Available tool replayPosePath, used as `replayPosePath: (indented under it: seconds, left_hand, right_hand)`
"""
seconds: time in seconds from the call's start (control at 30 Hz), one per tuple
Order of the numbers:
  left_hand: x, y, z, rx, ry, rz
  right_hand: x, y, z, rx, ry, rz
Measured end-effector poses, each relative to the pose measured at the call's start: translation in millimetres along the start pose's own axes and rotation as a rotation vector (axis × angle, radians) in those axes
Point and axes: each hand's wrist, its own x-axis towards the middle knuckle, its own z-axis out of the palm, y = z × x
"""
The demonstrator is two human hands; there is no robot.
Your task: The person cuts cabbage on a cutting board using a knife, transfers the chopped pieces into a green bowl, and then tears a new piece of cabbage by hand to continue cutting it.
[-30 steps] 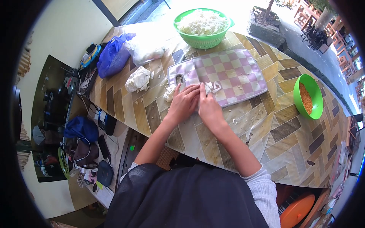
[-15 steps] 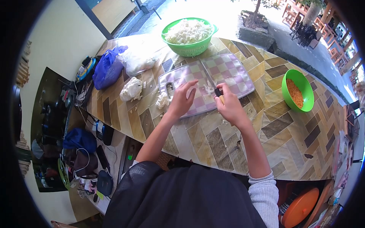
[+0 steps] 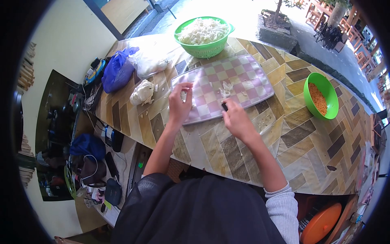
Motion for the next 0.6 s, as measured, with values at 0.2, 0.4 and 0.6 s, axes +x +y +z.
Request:
replayPosePath:
  seconds: [0.2,0.4,0.6]
  left_hand:
    - [-9,-17,-40,0.105,0.055,-0.091]
    - [-30,-13,-59,0.456,-0.215,0.008]
    - [-28,-29,-56,0.324,-0.165,-0.108]
  right_hand:
    - [9,-11,2,0.127,0.041,0.052]
    - [11,-22,29,0.217,-0.065,0.012]
    - [9,-32,32,0.24,-0.071,-0.018]
